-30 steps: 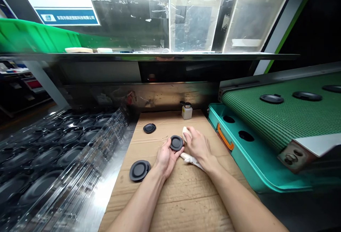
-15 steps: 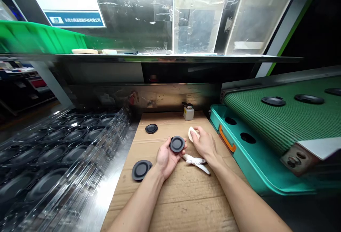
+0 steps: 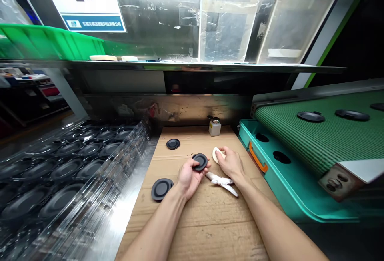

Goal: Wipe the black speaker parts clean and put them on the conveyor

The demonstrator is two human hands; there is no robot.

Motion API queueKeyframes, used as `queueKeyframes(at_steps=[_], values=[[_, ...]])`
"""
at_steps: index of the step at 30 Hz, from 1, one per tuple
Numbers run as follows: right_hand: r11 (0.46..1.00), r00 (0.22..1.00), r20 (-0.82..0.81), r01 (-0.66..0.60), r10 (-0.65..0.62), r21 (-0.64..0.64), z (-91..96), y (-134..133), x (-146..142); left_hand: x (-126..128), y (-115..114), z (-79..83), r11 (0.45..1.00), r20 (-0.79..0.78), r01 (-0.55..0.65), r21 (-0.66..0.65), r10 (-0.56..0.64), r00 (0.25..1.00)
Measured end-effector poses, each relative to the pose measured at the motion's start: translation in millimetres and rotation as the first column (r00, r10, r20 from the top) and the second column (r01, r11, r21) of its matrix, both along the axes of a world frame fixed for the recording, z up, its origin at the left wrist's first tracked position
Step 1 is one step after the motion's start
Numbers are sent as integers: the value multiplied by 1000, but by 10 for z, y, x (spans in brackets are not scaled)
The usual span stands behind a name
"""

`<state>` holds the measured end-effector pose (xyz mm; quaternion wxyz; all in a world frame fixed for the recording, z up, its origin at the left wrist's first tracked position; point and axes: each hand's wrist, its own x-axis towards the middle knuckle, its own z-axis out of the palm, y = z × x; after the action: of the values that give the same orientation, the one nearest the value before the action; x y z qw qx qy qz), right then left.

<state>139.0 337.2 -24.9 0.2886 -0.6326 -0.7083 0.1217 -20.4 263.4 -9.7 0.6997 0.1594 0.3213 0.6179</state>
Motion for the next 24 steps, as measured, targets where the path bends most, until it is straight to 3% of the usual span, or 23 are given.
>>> queueKeyframes(at_steps=[4,8,11,15,18,24], values=[[1000,999,-25,-20,20,7,-19,18,-1,57,5,-99,987,-346,-73,145,120,931],[999,999,-39,-35,35,7,-37,26,4,28,28,-178,923,-620,-96,373,324,715],[1000,999,-38,-30,30,2,-44,28,9,11,14,-175,846,-676,-76,527,472,566],[999,998,-44,-35,35,6,-49,31,13,47,-52,-108,786,-692,-6,618,548,470],[999,999,-40,-33,33,2,-55,36,16,80,-81,-79,784,-683,0,621,542,490],[999,999,-28,-35,36,13,-52,40,16,64,-17,-95,914,-662,-86,396,349,664]])
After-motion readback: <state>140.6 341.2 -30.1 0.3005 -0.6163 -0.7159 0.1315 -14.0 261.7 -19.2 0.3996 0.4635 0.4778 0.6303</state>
